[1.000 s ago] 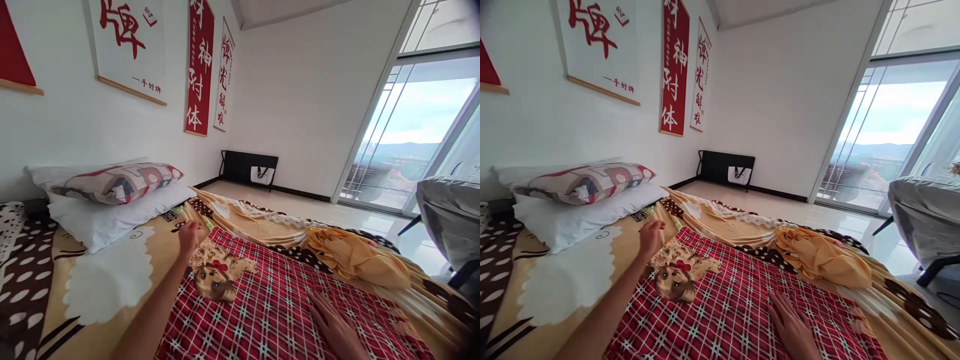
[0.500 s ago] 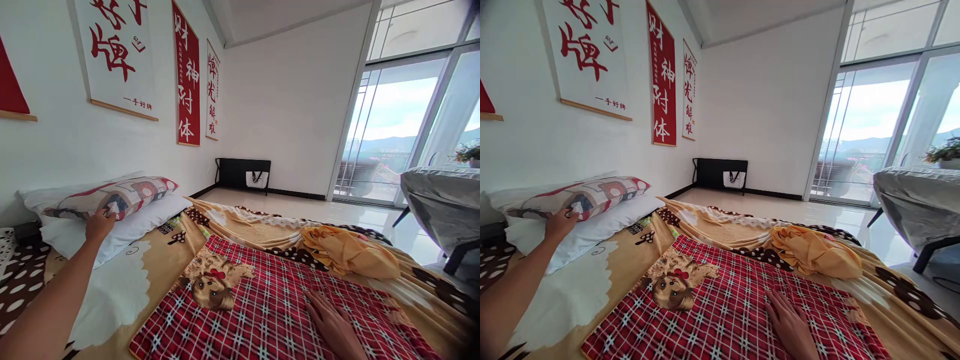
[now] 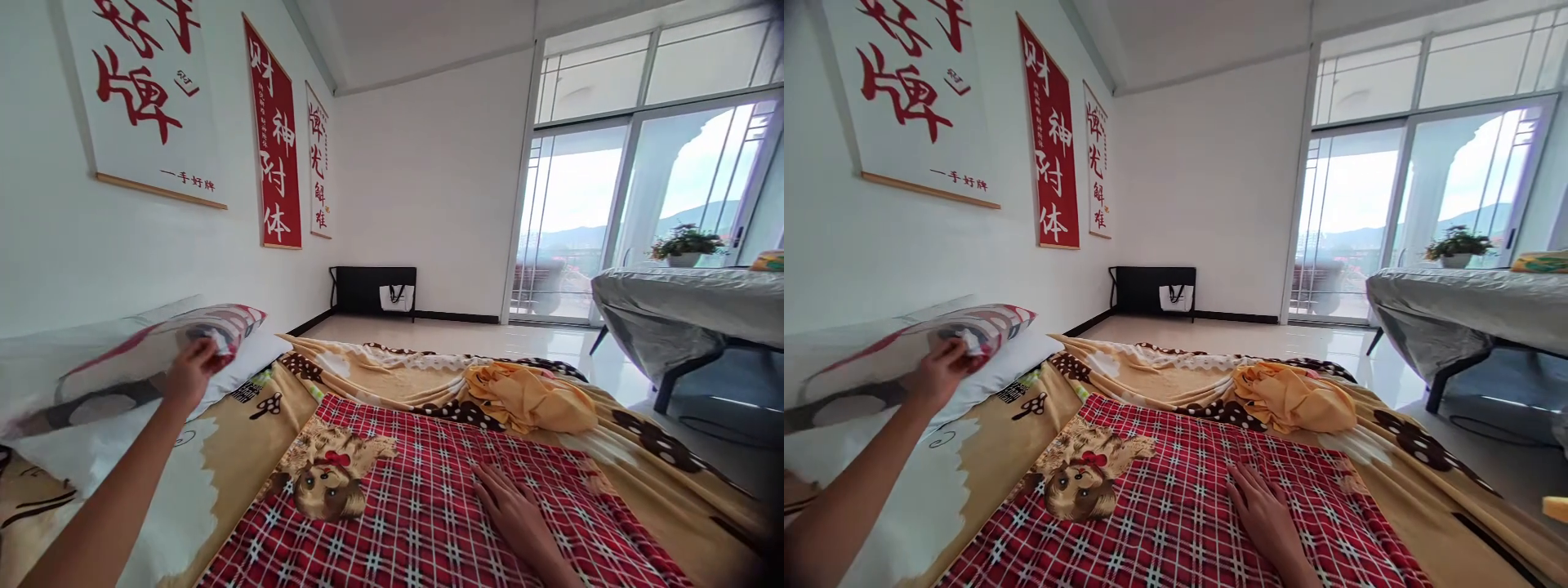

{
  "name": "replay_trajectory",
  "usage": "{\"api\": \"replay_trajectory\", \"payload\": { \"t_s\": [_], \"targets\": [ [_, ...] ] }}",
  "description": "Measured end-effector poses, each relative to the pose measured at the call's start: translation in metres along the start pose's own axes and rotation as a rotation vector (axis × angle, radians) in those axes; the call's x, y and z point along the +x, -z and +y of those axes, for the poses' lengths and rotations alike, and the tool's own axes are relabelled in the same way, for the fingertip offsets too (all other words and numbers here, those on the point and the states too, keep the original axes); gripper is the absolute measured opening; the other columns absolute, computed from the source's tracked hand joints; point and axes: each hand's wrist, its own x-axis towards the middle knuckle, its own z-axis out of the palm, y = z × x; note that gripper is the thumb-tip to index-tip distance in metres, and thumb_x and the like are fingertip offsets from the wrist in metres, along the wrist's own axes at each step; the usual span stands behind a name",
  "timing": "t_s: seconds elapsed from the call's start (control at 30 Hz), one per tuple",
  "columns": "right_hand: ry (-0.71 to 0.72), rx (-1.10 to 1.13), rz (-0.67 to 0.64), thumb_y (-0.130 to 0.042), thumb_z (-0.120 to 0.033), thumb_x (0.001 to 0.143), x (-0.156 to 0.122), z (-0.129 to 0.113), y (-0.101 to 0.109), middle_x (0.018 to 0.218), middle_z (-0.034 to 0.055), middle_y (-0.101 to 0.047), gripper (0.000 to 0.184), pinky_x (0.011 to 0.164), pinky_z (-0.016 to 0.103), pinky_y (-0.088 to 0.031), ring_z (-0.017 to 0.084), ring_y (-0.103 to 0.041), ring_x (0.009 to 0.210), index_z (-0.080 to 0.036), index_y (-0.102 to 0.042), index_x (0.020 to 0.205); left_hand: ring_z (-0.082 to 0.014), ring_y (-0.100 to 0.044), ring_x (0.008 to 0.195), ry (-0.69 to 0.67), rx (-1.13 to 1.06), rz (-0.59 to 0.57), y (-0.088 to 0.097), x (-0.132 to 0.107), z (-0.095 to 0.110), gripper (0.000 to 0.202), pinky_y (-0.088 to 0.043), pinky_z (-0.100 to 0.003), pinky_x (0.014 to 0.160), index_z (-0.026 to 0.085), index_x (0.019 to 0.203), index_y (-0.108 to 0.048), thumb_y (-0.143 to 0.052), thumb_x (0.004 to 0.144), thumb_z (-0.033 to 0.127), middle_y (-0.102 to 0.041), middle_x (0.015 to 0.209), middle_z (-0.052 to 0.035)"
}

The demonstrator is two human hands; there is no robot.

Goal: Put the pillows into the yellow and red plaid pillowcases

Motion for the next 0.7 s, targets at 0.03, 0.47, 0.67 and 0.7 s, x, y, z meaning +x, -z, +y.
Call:
{"api": "replay_trajectory", "payload": {
  "t_s": [0.03,0.47,0.67,0.7],
  "targets": [
    [-0.005,-0.006,-0.001,-0.029,-0.06,0.091,0.0,0.0,0.0,0.145,0.0001,-0.044,0.056,0.112,0.052,-0.026,0.025,-0.033,0.139,-0.034,-0.047,0.138,-0.0121,-0.057,0.066,0.047,0.007,-0.104,-0.007,-0.012,-0.012,0.028,-0.047,-0.025,0.068,0.019,0.079,-0.048,-0.061,0.07,0.042,-0.056,0.068,0.0034],
    [-0.024,-0.014,-0.01,-0.029,-0.057,0.091,0.0,-0.003,0.002,0.145,-0.0007,-0.044,0.055,0.112,0.051,-0.025,0.024,-0.033,0.139,-0.033,-0.048,0.137,-0.0259,-0.07,0.073,0.796,0.184,-0.374,0.044,-0.107,-0.114,0.035,-0.051,-0.026,0.053,0.012,0.071,-0.07,-0.07,0.068,0.047,-0.073,0.081,-0.0146],
    [-0.015,-0.003,-0.002,-0.03,-0.057,0.091,0.001,0.0,-0.003,0.145,-0.0003,-0.045,0.056,0.112,0.052,-0.025,0.024,-0.033,0.139,-0.033,-0.047,0.138,-0.0261,-0.069,0.078,0.796,-0.057,-0.037,0.067,-0.097,-0.107,0.036,-0.057,-0.032,0.063,0.014,0.085,-0.067,-0.063,0.077,0.049,-0.071,0.082,-0.0128],
    [-0.017,-0.006,-0.002,-0.029,-0.057,0.091,0.001,-0.001,-0.002,0.145,-0.0001,-0.044,0.056,0.112,0.052,-0.024,0.024,-0.033,0.139,-0.032,-0.047,0.138,-0.025,-0.069,0.08,0.694,-0.069,0.019,0.061,-0.095,-0.107,0.036,-0.057,-0.033,0.065,0.017,0.091,-0.066,-0.061,0.078,0.05,-0.07,0.083,-0.01]
  ]
}}
